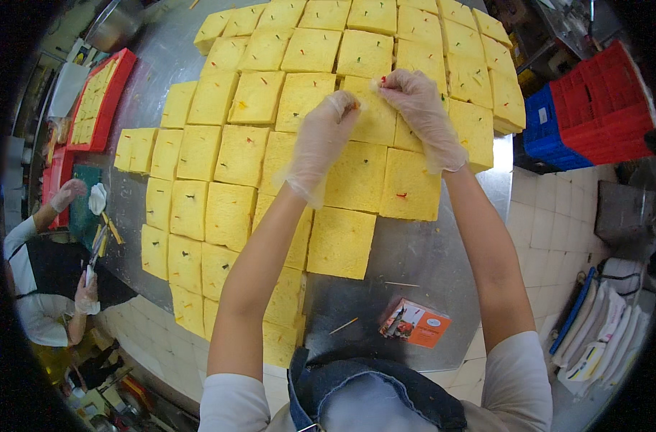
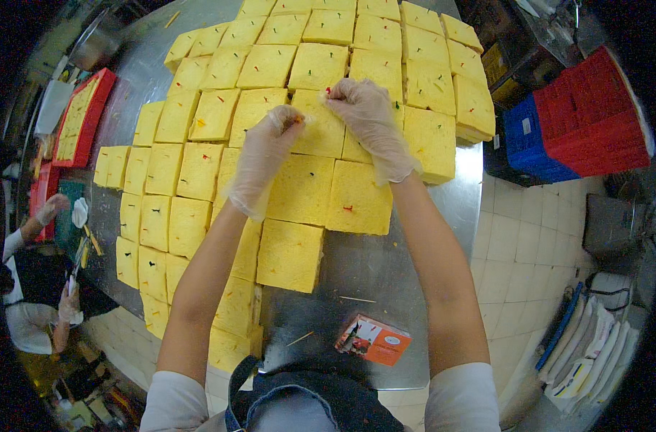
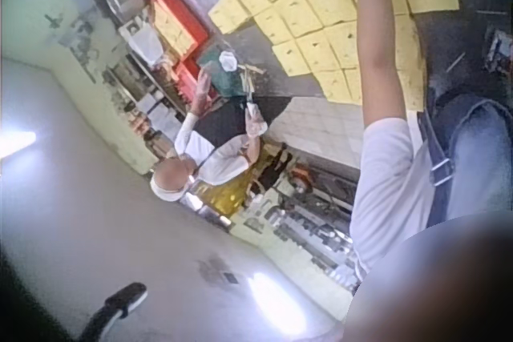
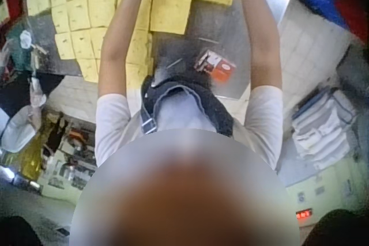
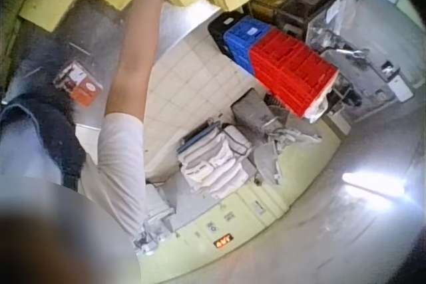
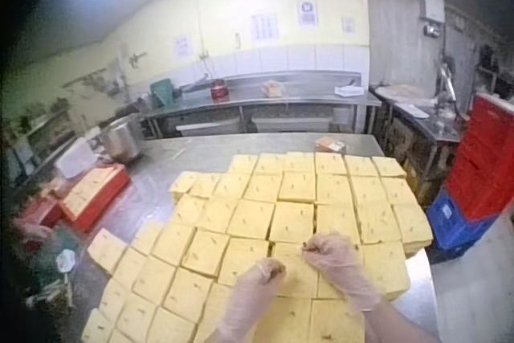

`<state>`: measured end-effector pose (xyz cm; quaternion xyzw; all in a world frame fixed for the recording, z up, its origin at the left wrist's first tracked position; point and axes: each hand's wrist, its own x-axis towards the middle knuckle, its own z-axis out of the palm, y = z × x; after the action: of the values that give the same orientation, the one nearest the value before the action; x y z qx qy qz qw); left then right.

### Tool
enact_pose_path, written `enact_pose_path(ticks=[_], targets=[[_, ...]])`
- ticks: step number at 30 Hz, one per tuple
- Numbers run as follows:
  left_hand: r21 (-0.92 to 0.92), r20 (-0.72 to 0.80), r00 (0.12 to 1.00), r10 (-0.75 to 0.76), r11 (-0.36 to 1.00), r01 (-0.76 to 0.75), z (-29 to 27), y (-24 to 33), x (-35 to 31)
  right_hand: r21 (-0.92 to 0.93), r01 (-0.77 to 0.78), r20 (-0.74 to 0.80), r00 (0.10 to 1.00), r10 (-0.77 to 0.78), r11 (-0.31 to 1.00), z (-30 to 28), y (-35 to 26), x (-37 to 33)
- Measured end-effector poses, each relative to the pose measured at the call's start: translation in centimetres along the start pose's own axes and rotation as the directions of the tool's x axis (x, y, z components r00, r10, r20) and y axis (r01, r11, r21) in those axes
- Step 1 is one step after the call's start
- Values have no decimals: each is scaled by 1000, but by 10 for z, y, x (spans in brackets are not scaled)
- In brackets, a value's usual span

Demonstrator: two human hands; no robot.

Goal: The person inserts toothpicks into many small yellow rectangular food blocks arranged on a stainless steel table, then moves a red tray of finished blocks and wraps it with plastic film. The person handles the blocks and toothpicks by hand and uses a roll of plastic wrap to cover the tray.

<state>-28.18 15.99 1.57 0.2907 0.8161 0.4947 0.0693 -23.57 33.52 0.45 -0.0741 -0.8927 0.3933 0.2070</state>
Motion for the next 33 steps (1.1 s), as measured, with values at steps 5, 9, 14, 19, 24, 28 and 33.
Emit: enact_pose_path(ticks=[5, 9, 14, 19, 24, 28, 33], targets=[[28, -19, 996, 85, 996, -85, 0, 4, 2, -55, 149, -143, 978, -155, 987, -9, -6, 6], [191, -23, 975, 219, 959, -211, -1, 7, 4, -93, 214, -122, 967, -224, 972, -18, -9, 11], [411, 12, 918, 397, 834, -367, 2, 1, 8, -70, 157, -83, 983, -162, 985, -13, -6, 17], [329, 4, 956, 292, 903, -277, 3, -10, 5, -173, 164, -73, 981, -178, 971, 4, 1, 11], [310, 33, 981, 189, 932, -190, 3, -10, 2, -253, 166, -120, 972, -201, 953, 13, 5, 7], [342, 51, 962, 269, 900, -270, 2, -8, 5, -295, 178, -101, 971, -215, 939, 14, 9, 9], [474, 113, 954, 278, 829, -298, 4, -12, 8, -342, 155, -99, 975, -199, 927, 22, 12, 10]])
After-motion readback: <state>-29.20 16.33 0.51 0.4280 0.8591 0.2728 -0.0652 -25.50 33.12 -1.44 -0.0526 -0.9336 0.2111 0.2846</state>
